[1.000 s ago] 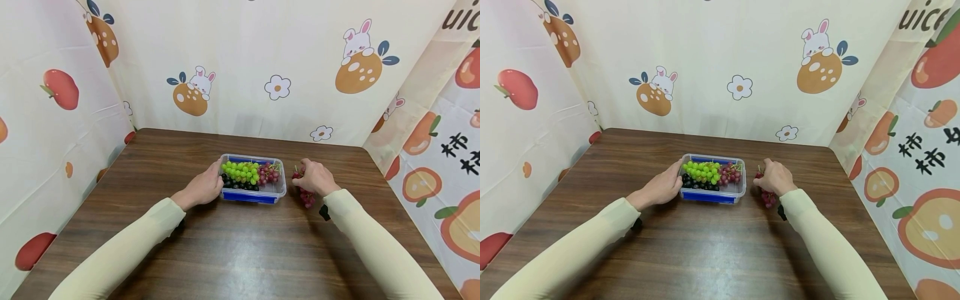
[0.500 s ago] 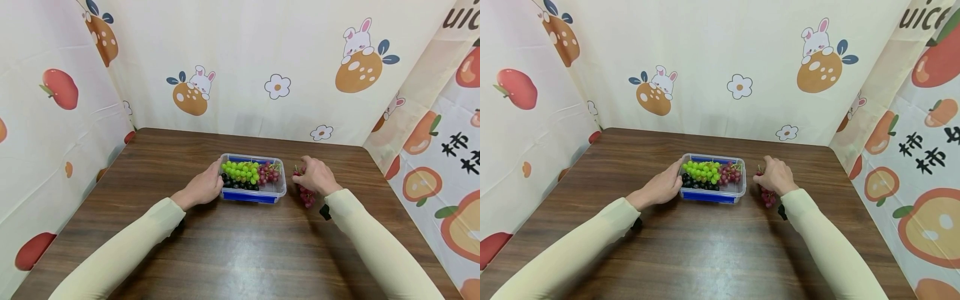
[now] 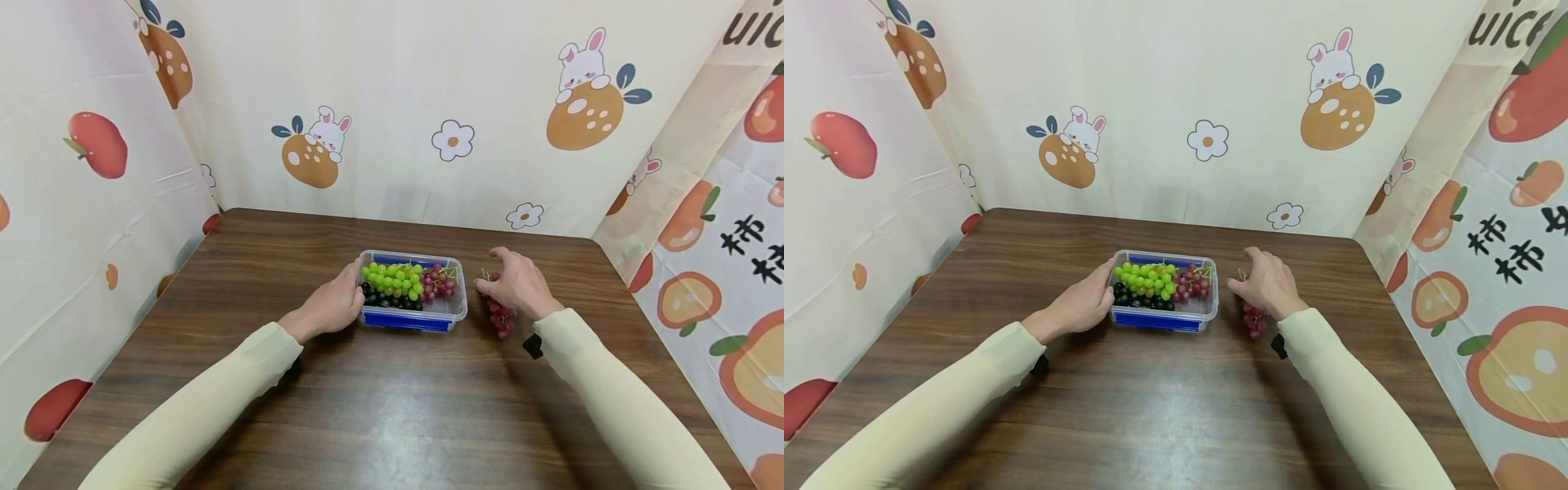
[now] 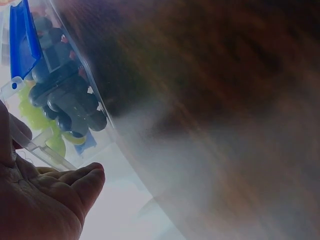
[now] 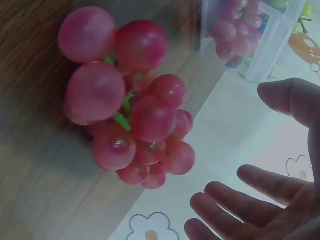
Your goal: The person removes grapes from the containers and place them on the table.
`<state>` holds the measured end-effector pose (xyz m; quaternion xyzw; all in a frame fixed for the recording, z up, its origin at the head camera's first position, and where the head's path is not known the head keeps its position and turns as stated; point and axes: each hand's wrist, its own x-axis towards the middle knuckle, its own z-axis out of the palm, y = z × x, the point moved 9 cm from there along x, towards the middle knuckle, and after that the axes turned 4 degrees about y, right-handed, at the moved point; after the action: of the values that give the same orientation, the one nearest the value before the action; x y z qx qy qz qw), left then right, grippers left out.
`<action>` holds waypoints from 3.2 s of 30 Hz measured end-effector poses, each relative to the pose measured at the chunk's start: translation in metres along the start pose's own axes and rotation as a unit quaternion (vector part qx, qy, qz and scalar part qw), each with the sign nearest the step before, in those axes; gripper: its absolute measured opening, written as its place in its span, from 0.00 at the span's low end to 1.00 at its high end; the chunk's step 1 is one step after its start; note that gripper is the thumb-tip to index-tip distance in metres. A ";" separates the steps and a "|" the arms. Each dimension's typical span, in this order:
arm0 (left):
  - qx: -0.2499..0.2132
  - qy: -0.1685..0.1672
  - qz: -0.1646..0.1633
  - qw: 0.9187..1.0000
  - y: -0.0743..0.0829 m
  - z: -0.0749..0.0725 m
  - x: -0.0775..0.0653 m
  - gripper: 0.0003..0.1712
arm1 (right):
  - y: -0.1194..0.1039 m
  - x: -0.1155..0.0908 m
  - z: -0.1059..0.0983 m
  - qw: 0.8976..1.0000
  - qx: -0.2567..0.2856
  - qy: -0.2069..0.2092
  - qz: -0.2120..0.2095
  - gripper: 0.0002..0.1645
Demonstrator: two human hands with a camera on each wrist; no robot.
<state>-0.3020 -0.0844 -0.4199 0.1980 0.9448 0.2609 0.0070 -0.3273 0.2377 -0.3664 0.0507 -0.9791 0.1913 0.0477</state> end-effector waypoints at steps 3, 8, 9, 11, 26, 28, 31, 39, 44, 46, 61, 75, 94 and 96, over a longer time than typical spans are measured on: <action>0.002 -0.002 0.001 1.000 0.001 0.000 0.000 0.40 | -0.004 0.000 -0.002 1.000 0.007 0.011 -0.009 0.41; 0.002 -0.006 0.003 1.000 0.002 0.000 -0.001 0.39 | -0.012 -0.001 -0.007 0.999 0.013 0.032 -0.029 0.40; 0.003 -0.006 0.003 1.000 0.002 0.000 -0.001 0.39 | -0.013 -0.001 -0.008 0.999 0.015 0.036 -0.033 0.40; 0.004 -0.005 0.005 1.000 0.002 0.000 -0.001 0.39 | -0.016 -0.001 -0.009 0.998 0.019 0.044 -0.040 0.39; 0.004 -0.003 0.009 1.000 0.001 0.000 0.000 0.39 | -0.040 -0.002 -0.006 0.994 0.056 0.042 -0.079 0.37; 0.003 -0.002 0.009 1.000 0.001 0.000 0.000 0.40 | -0.044 -0.003 -0.005 0.994 0.057 0.039 -0.085 0.37; 0.007 -0.003 0.008 1.000 0.002 -0.001 0.000 0.40 | -0.049 -0.003 -0.005 0.994 0.058 0.032 -0.092 0.38; 0.006 -0.001 0.008 1.000 0.003 -0.002 -0.001 0.39 | -0.061 -0.005 -0.001 0.992 0.072 0.010 -0.105 0.41; 0.000 0.000 0.003 1.000 0.000 -0.001 0.000 0.39 | -0.072 -0.007 0.000 0.990 0.060 0.001 -0.128 0.43; -0.001 -0.001 0.002 1.000 0.000 -0.001 0.000 0.39 | -0.076 -0.008 0.000 0.989 0.055 -0.003 -0.134 0.43; 0.002 0.001 0.007 1.000 0.002 -0.002 -0.001 0.39 | -0.092 -0.009 0.000 0.987 0.041 -0.023 -0.154 0.45; 0.005 0.004 0.004 1.000 0.002 -0.001 0.000 0.39 | -0.100 -0.009 0.004 0.984 0.046 -0.032 -0.172 0.45; 0.004 -0.001 0.005 1.000 0.002 -0.001 -0.001 0.39 | -0.113 -0.008 0.011 0.981 0.029 -0.049 -0.184 0.45; 0.003 -0.002 0.005 1.000 0.002 -0.001 -0.001 0.39 | -0.115 -0.007 0.012 0.981 0.028 -0.050 -0.184 0.45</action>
<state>-0.3006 -0.0836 -0.4182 0.2035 0.9446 0.2576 0.0064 -0.3074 0.1279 -0.3356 0.2406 -0.9486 0.2034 0.0312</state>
